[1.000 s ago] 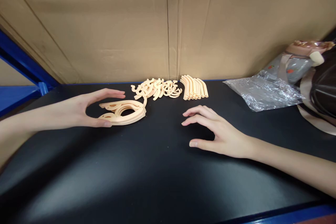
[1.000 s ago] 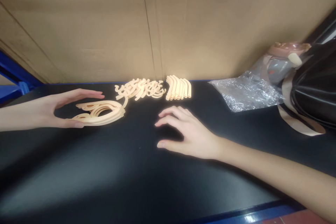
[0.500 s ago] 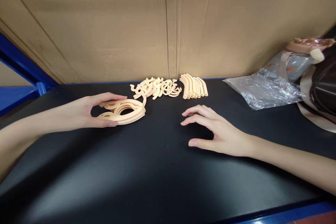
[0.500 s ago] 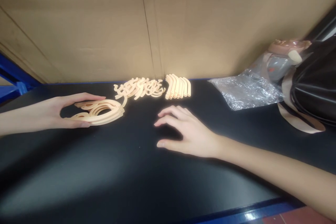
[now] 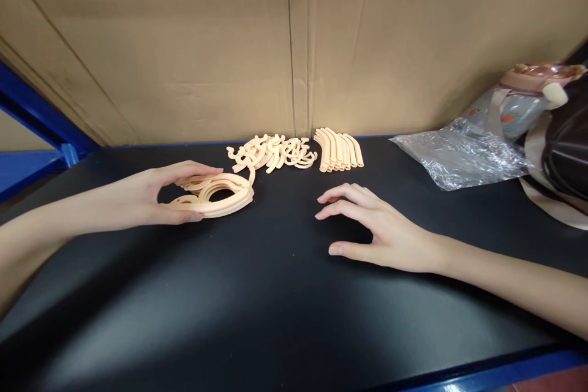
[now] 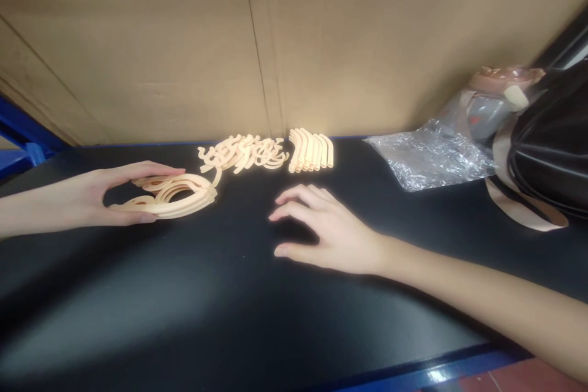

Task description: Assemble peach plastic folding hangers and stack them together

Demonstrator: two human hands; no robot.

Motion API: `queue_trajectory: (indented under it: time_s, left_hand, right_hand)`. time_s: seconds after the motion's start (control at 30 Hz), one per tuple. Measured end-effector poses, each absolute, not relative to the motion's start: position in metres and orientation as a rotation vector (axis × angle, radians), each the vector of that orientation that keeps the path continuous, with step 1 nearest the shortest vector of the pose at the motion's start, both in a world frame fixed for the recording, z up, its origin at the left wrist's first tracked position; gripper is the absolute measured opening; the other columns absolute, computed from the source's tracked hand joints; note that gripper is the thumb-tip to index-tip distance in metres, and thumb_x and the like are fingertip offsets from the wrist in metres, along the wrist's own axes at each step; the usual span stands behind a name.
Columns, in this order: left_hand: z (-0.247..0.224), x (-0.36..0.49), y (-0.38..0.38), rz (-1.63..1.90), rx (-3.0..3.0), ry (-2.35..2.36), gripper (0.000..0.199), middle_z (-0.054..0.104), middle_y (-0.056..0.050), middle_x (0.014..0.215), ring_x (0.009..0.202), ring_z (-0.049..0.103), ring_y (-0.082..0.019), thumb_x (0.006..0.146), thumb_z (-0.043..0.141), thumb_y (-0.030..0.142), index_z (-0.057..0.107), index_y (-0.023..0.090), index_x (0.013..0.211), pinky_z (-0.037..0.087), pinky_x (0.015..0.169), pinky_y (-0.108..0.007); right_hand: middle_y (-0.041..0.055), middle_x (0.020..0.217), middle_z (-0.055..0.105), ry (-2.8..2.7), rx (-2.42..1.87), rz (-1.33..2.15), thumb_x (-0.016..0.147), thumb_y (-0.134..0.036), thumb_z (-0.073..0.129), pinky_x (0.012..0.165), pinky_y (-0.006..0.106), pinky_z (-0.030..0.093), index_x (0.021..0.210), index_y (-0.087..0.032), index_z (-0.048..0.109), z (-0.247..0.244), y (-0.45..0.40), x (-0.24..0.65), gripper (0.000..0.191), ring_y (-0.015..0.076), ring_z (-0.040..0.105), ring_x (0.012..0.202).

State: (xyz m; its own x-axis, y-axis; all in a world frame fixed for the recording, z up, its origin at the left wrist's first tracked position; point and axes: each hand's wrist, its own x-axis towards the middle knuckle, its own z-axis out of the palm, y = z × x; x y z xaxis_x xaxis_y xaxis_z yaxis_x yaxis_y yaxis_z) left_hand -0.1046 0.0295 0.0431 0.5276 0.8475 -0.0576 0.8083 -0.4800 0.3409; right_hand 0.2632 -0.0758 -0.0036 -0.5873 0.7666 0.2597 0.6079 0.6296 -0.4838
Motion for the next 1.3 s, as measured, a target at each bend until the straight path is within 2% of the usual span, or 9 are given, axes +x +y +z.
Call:
queue_trajectory:
  time_s: [0.5, 0.7, 0.9, 1.17, 1.3]
  left_hand:
    - [0.047, -0.098, 0.024, 0.121, 2.414, 1.378, 0.073, 0.059, -0.003, 0.131, 0.11, 0.06, -0.025, 0.07, 0.063, 0.058, 0.051, 0.027, 0.135, 0.042, 0.1, -0.033]
    - [0.051, -0.104, 0.017, 0.064, 2.341, 1.516, 0.084, 0.058, -0.002, 0.134, 0.105, 0.062, -0.025, 0.07, 0.064, 0.056, 0.037, 0.031, 0.145, 0.041, 0.102, -0.035]
    - [0.052, -0.117, 0.026, -0.045, 2.332, 1.608, 0.088, 0.058, -0.002, 0.134, 0.106, 0.063, -0.026, 0.068, 0.062, 0.055, 0.035, 0.029, 0.147, 0.044, 0.098, -0.034]
    - [0.054, -0.115, 0.03, -0.071, 2.341, 1.632, 0.086, 0.063, -0.003, 0.128, 0.106, 0.063, -0.027, 0.062, 0.06, 0.062, 0.047, 0.025, 0.139, 0.045, 0.096, -0.033]
    - [0.053, -0.116, 0.029, -0.093, 2.341, 1.617, 0.085, 0.062, -0.002, 0.13, 0.107, 0.063, -0.027, 0.065, 0.061, 0.058, 0.043, 0.027, 0.142, 0.045, 0.096, -0.032]
  right_hand:
    - [0.0071, 0.13, 0.051, -2.411, -1.086, 0.474, 0.088, -0.047, 0.059, 0.103, 0.042, 0.038, 0.118, -0.026, 0.059, -0.003, -0.075, 0.262, 0.036, 0.0226, 0.047, 0.12]
    - [0.0077, 0.131, 0.051, -2.416, -1.09, 0.486, 0.089, -0.047, 0.058, 0.103, 0.043, 0.039, 0.118, -0.026, 0.058, -0.003, -0.075, 0.262, 0.036, 0.0235, 0.047, 0.12]
    - [0.0071, 0.13, 0.051, -2.432, -1.101, 0.49, 0.09, -0.046, 0.058, 0.103, 0.04, 0.038, 0.118, -0.025, 0.058, -0.003, -0.076, 0.263, 0.035, 0.022, 0.046, 0.12]
    - [0.0076, 0.129, 0.051, -2.447, -1.086, 0.483, 0.09, -0.046, 0.057, 0.103, 0.042, 0.038, 0.118, -0.026, 0.058, -0.004, -0.075, 0.263, 0.034, 0.0225, 0.047, 0.119]
    - [0.0074, 0.128, 0.052, -2.447, -1.08, 0.468, 0.09, -0.046, 0.057, 0.102, 0.042, 0.039, 0.118, -0.026, 0.059, -0.005, -0.074, 0.263, 0.035, 0.0229, 0.048, 0.118]
